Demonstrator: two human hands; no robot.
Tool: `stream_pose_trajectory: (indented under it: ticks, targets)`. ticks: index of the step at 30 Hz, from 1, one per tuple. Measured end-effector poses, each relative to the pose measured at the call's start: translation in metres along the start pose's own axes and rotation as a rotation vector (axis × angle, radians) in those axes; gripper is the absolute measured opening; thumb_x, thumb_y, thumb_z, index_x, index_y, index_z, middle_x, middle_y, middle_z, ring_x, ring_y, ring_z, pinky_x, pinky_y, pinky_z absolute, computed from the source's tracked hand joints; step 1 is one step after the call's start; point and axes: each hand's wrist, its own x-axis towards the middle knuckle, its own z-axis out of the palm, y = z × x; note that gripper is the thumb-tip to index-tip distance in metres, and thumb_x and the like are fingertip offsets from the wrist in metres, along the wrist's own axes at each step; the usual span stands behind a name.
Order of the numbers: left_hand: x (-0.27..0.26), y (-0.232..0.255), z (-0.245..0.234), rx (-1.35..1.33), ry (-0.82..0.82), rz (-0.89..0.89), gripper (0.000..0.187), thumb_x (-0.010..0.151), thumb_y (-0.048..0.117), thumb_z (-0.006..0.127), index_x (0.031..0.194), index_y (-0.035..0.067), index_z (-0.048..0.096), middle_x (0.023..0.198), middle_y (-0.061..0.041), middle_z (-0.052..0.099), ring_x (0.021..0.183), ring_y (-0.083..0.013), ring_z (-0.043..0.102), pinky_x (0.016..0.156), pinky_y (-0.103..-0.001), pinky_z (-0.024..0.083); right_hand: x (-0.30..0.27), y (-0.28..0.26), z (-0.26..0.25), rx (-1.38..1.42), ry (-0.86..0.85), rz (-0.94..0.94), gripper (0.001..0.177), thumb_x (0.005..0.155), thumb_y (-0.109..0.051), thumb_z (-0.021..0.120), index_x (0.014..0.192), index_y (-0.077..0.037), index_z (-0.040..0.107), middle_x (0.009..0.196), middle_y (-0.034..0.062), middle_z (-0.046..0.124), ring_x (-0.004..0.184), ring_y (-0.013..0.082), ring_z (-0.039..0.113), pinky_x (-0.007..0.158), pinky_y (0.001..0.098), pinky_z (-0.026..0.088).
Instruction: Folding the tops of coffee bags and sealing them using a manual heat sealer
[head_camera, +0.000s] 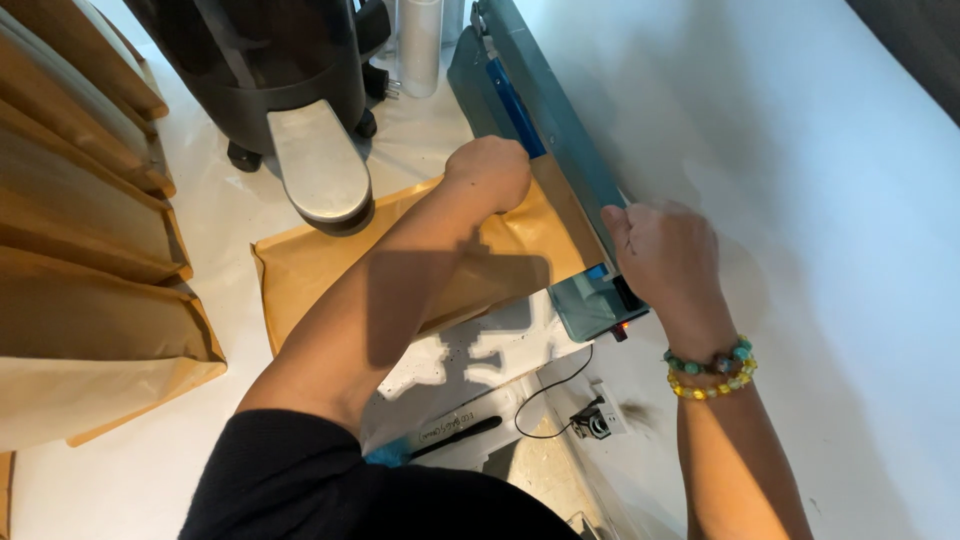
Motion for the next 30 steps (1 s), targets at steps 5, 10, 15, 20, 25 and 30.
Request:
stream_pose_trajectory:
  ticks: [5,10,15,20,25,30]
  targets:
    - [0.008,-0.006,0.013,-0.007,0.013,0.021,0.021,0.089,0.005,0.058,0.089,-0.003,0.078,0.08,-0.022,0.072,0.084,-0.0402,0.074,0.077,-0.051,0.062,0.001,-0.004,-0.003,0.156,-0.076,0.128,0.038,0.116,-0.051,0.047,0.104,-0.015,0.055,0.085,0.0098,0.05,0.079,0.0393,0.062,0.06,0.0505,0.056]
    - [0.006,-0.008,0.006,-0.011,0.007,0.022,0.02,0.089,0.002,0.059,0.089,-0.003,0.078,0.082,-0.022,0.073,0.085,-0.041,0.074,0.077,-0.052,0.062,0.008,-0.021,-0.016,0.247,-0.12,0.203,0.051,0.11,-0.059,0.048,0.139,-0.017,0.047,0.117,0.0146,0.044,0.107,0.05,0.057,0.082,0.0616,0.053]
    - [0.016,-0.015,0.023,0.018,0.036,0.032,0.02,0.088,0.002,0.059,0.089,-0.004,0.078,0.084,-0.023,0.074,0.086,-0.0424,0.074,0.073,-0.057,0.061,0.01,-0.025,-0.021,0.227,-0.139,0.232,0.063,0.108,-0.059,0.048,0.154,-0.016,0.04,0.141,0.0242,0.037,0.131,0.056,0.042,0.099,0.0727,0.041]
    - [0.016,-0.011,0.023,0.016,0.016,-0.021,0.022,0.09,0.003,0.058,0.094,-0.005,0.078,0.091,-0.024,0.075,0.092,-0.0435,0.073,0.076,-0.06,0.06,0.018,-0.026,-0.027,0.43,-0.231,0.315,0.069,0.108,-0.063,0.043,0.158,-0.017,0.035,0.15,0.0295,0.033,0.135,0.0621,0.036,0.101,0.0792,0.037]
    - [0.019,-0.014,0.029,-0.003,0.035,-0.02,0.02,0.089,0.004,0.061,0.094,-0.004,0.078,0.091,-0.025,0.074,0.093,-0.0439,0.073,0.076,-0.061,0.06,0.015,-0.028,-0.03,0.395,-0.273,0.386,0.074,0.105,-0.067,0.042,0.159,-0.018,0.033,0.157,0.0266,0.024,0.14,0.0591,0.03,0.104,0.0795,0.037]
    - [0.014,-0.018,0.026,0.028,0.062,0.066,0.019,0.09,0.003,0.06,0.091,-0.004,0.078,0.086,-0.024,0.074,0.088,-0.0424,0.074,0.075,-0.057,0.062,0.014,-0.032,-0.033,0.314,-0.246,0.356,0.072,0.107,-0.068,0.038,0.16,-0.019,0.034,0.156,0.0252,0.025,0.14,0.0555,0.034,0.106,0.0746,0.038]
